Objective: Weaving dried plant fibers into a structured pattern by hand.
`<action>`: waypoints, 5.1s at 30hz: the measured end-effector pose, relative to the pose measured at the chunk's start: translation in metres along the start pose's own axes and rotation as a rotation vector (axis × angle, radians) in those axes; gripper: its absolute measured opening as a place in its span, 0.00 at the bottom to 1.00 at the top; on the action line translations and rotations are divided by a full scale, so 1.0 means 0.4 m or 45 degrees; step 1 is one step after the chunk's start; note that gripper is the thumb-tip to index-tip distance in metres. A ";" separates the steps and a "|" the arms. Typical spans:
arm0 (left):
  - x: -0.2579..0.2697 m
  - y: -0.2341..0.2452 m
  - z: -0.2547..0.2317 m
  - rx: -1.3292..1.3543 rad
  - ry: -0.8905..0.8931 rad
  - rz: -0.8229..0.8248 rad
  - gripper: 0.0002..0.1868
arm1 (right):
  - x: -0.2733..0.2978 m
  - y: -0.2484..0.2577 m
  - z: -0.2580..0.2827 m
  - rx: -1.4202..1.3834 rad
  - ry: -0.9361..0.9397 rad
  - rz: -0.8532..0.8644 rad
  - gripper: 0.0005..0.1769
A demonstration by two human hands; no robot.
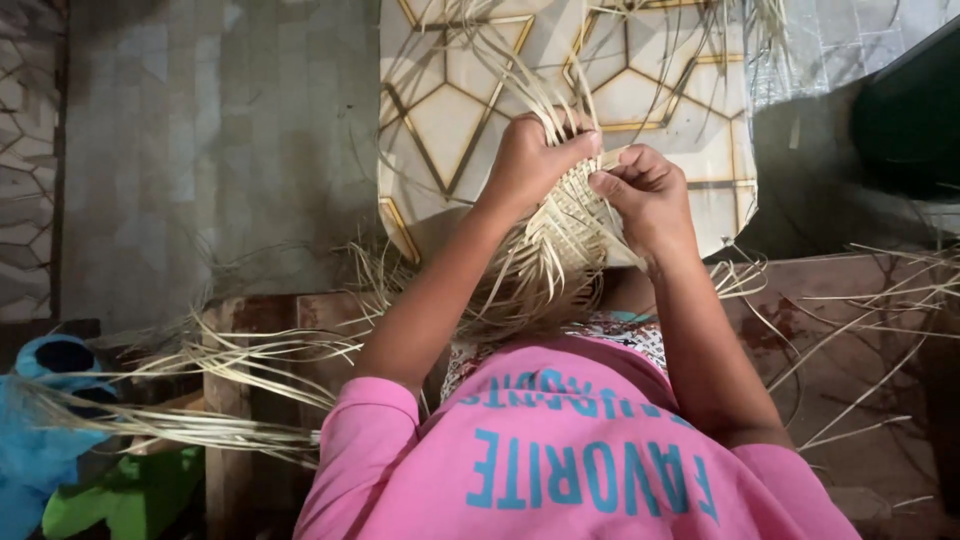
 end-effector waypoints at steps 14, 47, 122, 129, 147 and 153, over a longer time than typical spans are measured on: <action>-0.049 -0.001 0.123 -0.049 0.447 0.150 0.28 | -0.022 -0.012 0.030 0.039 -0.158 -0.103 0.06; 0.564 -0.192 0.556 -0.892 0.184 1.146 0.19 | 0.028 0.128 0.029 0.426 0.178 0.181 0.02; 1.056 0.514 0.440 -1.189 1.314 -0.024 0.13 | 0.254 -0.167 0.061 1.449 1.274 1.064 0.13; 1.321 0.640 0.568 -1.277 1.810 -0.254 0.12 | 0.270 -0.170 0.082 1.352 1.234 1.147 0.15; 1.520 0.650 0.705 -0.983 1.177 -1.464 0.05 | 0.279 -0.114 0.105 1.088 1.067 1.257 0.12; 1.512 0.546 0.792 -0.936 1.103 -1.534 0.21 | 0.288 -0.107 0.079 1.134 1.073 1.283 0.17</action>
Point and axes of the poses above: each hand's wrist, its own x-axis away from the middle knuckle, its own y-axis out of the back of the hand, z = x × y, the point moved 5 cm from there along -x, towards the middle knuckle, and after that the axes turned 2 degrees about -z, right-handed, at the moved point
